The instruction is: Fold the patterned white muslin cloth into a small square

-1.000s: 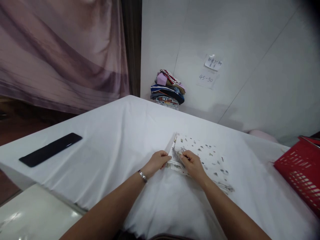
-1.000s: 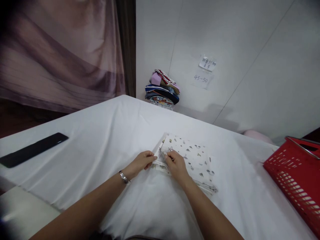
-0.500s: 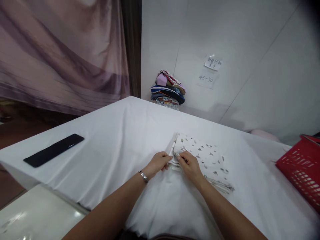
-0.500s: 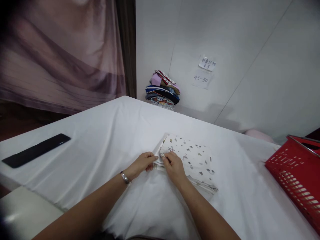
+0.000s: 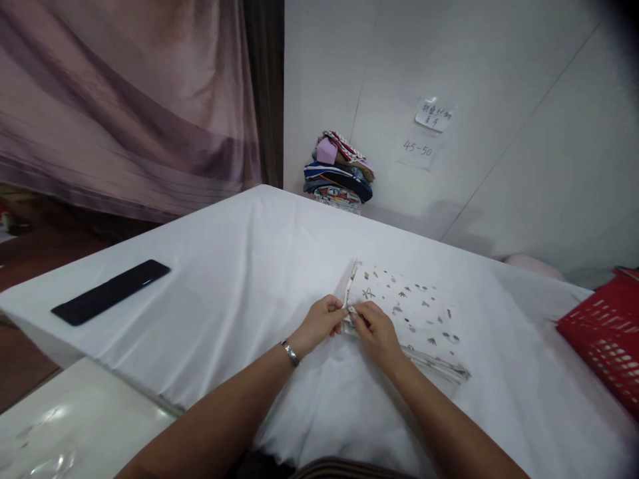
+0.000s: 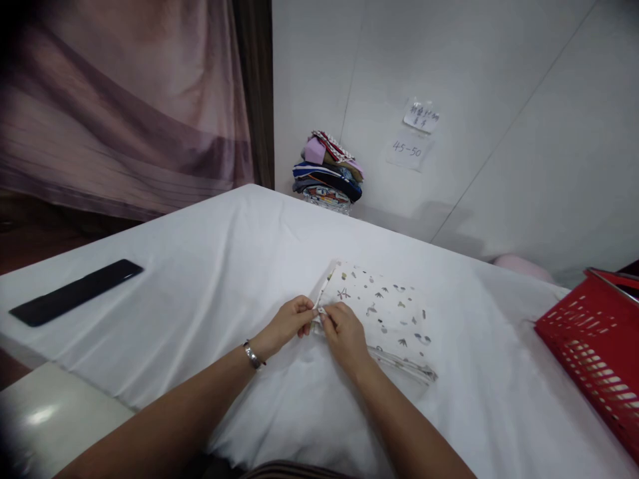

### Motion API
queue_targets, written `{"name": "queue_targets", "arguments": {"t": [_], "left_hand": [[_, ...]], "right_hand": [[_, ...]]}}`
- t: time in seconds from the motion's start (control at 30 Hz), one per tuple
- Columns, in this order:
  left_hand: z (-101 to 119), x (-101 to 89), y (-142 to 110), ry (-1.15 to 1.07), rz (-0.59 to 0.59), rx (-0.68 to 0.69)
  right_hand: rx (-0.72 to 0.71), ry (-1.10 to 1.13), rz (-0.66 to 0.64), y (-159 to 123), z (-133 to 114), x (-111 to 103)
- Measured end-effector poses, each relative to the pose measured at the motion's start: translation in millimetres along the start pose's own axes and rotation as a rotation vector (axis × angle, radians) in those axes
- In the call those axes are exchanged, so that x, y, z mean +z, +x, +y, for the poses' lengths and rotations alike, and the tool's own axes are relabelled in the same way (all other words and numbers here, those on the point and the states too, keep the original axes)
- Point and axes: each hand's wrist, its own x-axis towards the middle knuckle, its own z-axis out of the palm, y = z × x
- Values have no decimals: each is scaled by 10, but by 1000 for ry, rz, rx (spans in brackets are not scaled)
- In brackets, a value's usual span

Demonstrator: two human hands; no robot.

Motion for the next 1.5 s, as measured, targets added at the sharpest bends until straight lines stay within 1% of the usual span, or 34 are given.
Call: {"name": "queue_targets", "arguments": {"t": [0.17,0.33,0.5,0.7,0.8,0.93,1.07,1.23,1.37,1.5], "left_hand": [[0,-9,-15,-1,-4,6],[19,-17,-44,-45,-45,3],[9,-21,-49,-65,-77,16],[13,-22,-55,-20,-72,71],[34,-34,-58,-26,-62,45],[48,-50,-56,-55,9,-1],[35,-43,-55,-51,24,33],[22,-26,-66,-48,41,79],[20,-26,-68,-92,22,75],[-5,-27,-47,-97,32,55]], "right_hand": [[-3,-22,-6,-9,-6,5],[9,-95,-37,-35,-45,8],[46,-47,-30,-15,-40,5],[93,-33,-10,34,-18,14],[64,-37,17,40,-16,-7],[-18,-125,16,15,-3,-23],[-93,-237,-24,-20,14,4],[-143,-328,-40,-27,-10,14],[-168,-358,-62,-25,-27,8],[-155,-303,-81,-32,-22,9]]}}
